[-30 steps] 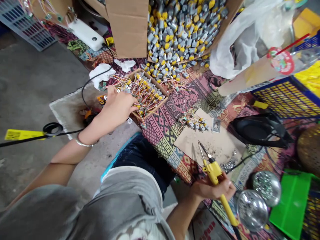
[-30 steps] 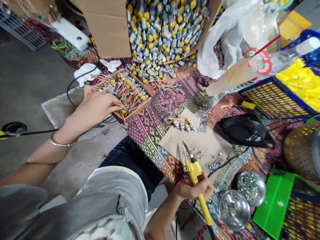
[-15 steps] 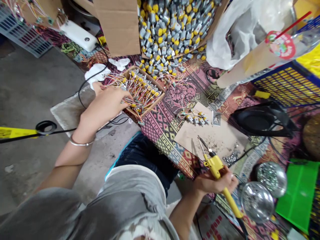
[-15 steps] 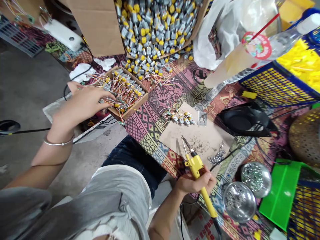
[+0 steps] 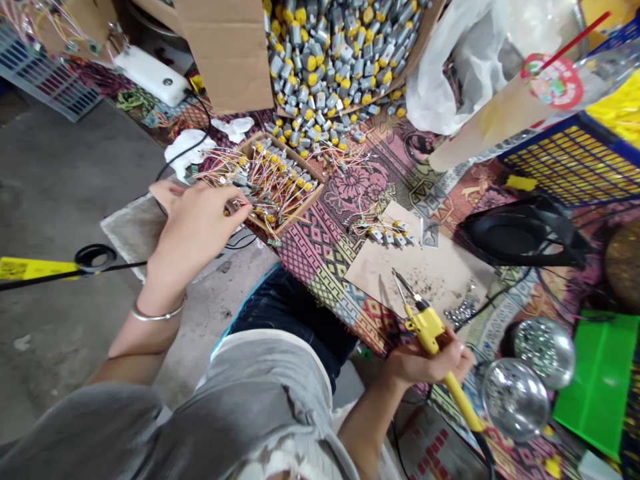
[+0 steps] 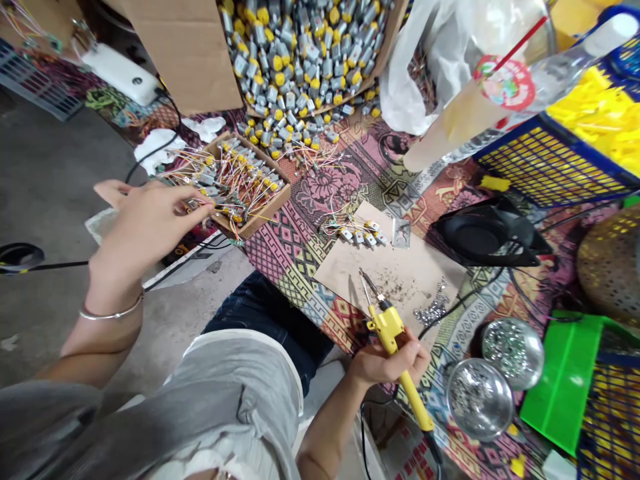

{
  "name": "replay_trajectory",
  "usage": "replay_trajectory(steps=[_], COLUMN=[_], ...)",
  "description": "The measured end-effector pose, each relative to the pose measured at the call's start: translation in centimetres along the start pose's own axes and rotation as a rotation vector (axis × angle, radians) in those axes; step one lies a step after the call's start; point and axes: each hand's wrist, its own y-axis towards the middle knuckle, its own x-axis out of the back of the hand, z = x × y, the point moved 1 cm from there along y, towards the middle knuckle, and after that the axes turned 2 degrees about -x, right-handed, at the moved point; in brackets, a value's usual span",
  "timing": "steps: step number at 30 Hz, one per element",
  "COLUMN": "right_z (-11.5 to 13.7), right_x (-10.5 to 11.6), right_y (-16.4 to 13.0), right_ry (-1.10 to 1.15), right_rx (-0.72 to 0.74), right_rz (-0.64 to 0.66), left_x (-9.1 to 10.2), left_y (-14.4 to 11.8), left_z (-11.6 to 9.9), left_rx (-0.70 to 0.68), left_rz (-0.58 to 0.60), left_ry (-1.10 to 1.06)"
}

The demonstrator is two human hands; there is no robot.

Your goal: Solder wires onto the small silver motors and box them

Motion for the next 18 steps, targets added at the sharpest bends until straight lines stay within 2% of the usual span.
replay_trajectory(steps=[2,5,9,14,18], right_z=[0.0,-0.1,-0.3,0.1,0.5], right_x=[0.1,0.2,0.3,0.2,0.0], right_y=[0.0,0.0,0.1,0.0,-0.1], right_ry=[0.009,0.016,0.052,0.061,0.055], right_rx=[-0.004,0.002,0.007,-0.001,-0.048], right_rz=[0.003,0.014,0.013,0.001,-0.033], left_x=[-0.4,-1.1,-2.0,-3.0,-3.5], left_y=[-0.4,-0.4,0.7,2.0,2.4], left_z=[0.1,0.1,-0.7,-1.0,-0.9], left_rx=[0.019,-0.046,-0.141,-0.154,-0.198], left_rz=[0.007,0.002,0.005,-0.020,0.037], left_ry=[-0.032,-0.080,-0.101,-0.048,-0.042])
